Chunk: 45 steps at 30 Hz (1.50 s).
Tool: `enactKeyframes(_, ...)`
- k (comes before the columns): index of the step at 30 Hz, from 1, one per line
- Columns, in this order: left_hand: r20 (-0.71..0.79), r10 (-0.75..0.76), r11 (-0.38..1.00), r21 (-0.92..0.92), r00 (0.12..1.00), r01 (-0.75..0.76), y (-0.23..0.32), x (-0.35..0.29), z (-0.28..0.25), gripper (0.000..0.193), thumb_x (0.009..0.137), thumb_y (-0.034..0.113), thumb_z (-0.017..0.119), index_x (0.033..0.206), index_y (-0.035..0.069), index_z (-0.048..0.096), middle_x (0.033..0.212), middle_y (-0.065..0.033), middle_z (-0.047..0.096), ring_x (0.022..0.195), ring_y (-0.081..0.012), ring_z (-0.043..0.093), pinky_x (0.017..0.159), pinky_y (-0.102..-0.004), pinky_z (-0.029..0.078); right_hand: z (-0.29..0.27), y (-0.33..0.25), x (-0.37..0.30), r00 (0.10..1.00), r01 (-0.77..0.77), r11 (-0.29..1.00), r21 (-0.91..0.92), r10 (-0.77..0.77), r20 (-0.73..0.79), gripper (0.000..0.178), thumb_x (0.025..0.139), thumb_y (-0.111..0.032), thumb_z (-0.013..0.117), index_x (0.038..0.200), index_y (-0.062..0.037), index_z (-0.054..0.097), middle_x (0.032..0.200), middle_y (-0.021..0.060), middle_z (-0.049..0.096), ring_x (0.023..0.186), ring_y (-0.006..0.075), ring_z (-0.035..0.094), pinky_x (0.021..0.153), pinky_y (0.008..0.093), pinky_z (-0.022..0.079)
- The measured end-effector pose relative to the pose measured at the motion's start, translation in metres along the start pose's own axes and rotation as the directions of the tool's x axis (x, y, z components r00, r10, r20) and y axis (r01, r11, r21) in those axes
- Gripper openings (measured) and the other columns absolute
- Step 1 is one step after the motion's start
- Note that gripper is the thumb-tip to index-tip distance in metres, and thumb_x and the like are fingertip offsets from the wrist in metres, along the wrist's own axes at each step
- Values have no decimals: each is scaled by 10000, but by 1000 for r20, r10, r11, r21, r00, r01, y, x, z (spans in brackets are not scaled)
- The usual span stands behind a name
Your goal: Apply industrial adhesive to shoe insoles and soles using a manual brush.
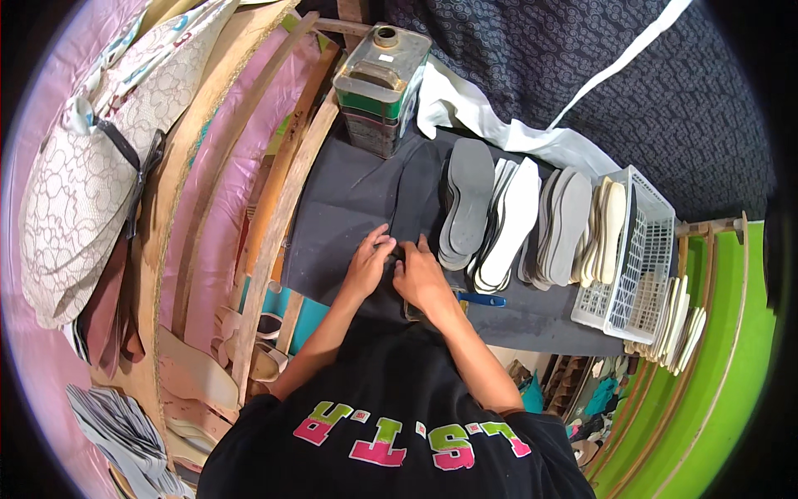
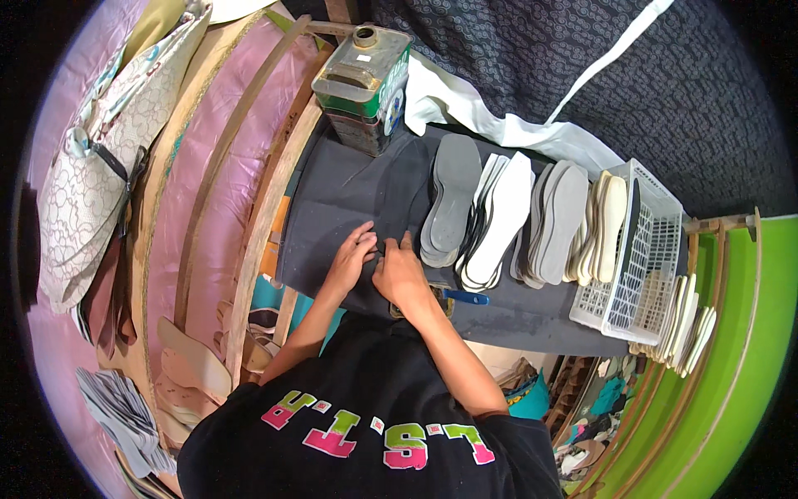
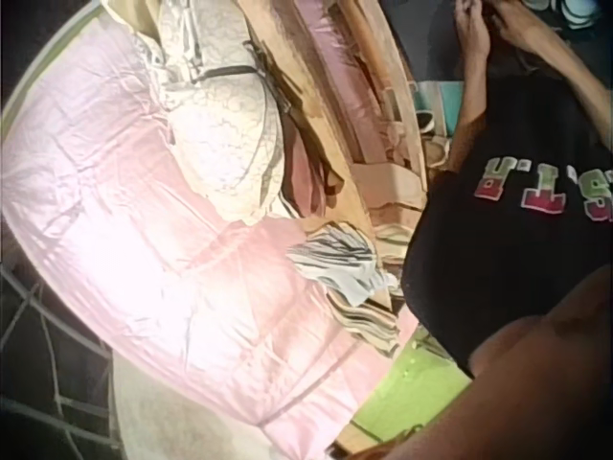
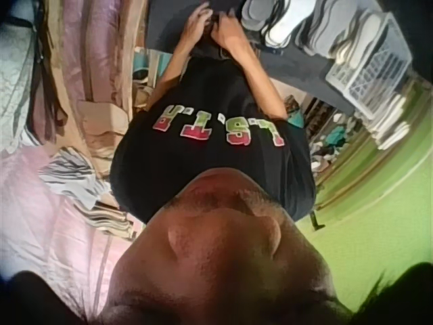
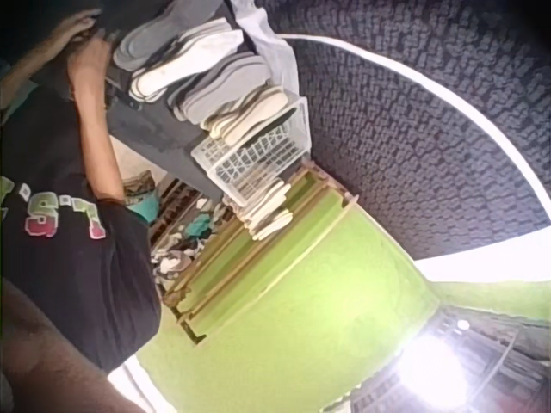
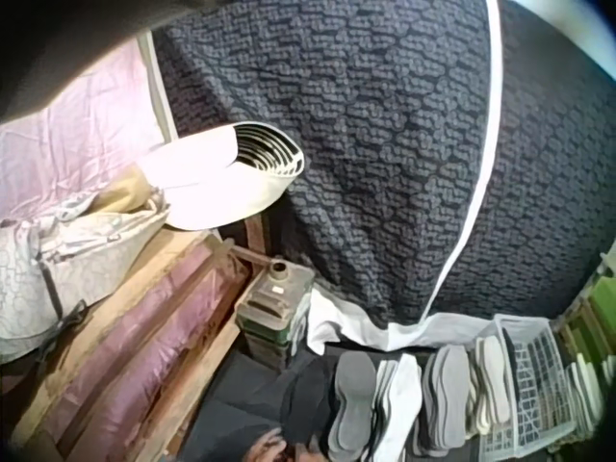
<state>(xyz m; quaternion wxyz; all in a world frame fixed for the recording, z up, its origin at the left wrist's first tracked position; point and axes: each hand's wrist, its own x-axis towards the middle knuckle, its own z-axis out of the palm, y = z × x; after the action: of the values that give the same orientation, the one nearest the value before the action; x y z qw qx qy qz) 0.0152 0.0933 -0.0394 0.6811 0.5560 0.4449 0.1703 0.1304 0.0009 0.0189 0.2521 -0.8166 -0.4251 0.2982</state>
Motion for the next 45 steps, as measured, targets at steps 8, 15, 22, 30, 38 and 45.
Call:
enactKeyframes(8,266,-258,831,-429,929,353,22,31,-31,590,1072,492,568,1420,17,598,1241,-123,682,1093,-245,672,967,-396,539,-24,-16,3,995,33,964,263,-8,-95,560,920,-116,778,1413,90,610,1201,186,598,994,302,701,904,386,568)
enactKeyframes(15,639,-6,511,-659,769,551,36,49,-17,772,1089,562,459,1561,-49,468,1530,-211,587,1382,-353,580,1133,-481,477,-5,-4,-6,997,46,836,546,-2,-80,353,947,-80,752,1294,-19,746,1019,18,562,808,117,568,756,274,482)
enactKeyframes(22,456,112,465,-809,883,359,69,51,-34,547,1111,435,481,1461,29,590,1469,-148,667,1384,-302,616,1226,-472,424,-78,-7,-73,999,41,826,562,-44,-8,145,942,-14,750,1065,-28,825,822,2,552,636,65,490,588,271,397)
enactKeyframes(30,459,225,694,-694,860,189,88,-9,-21,461,1160,372,447,1393,17,628,1320,-121,728,1189,-235,709,1018,-409,585,-121,64,-132,913,187,558,808,206,-353,386,976,57,726,1354,20,657,871,-25,623,775,44,620,694,220,533)
enactKeyframes(38,359,86,921,-385,929,64,74,-138,67,190,1070,176,632,1169,15,641,1127,-126,715,1132,-315,730,980,-437,615,-170,183,-212,812,151,622,769,366,-455,234,1015,-47,744,1237,18,712,933,0,702,796,44,630,666,232,542)
enactKeyframes(45,334,-278,888,-267,901,373,-29,-193,138,488,1071,150,649,1485,-61,501,1372,-144,602,1258,-337,686,1093,-471,566,-139,304,-265,861,-96,653,751,433,-266,282,1035,-84,703,1287,42,718,929,14,697,785,72,627,668,231,530)
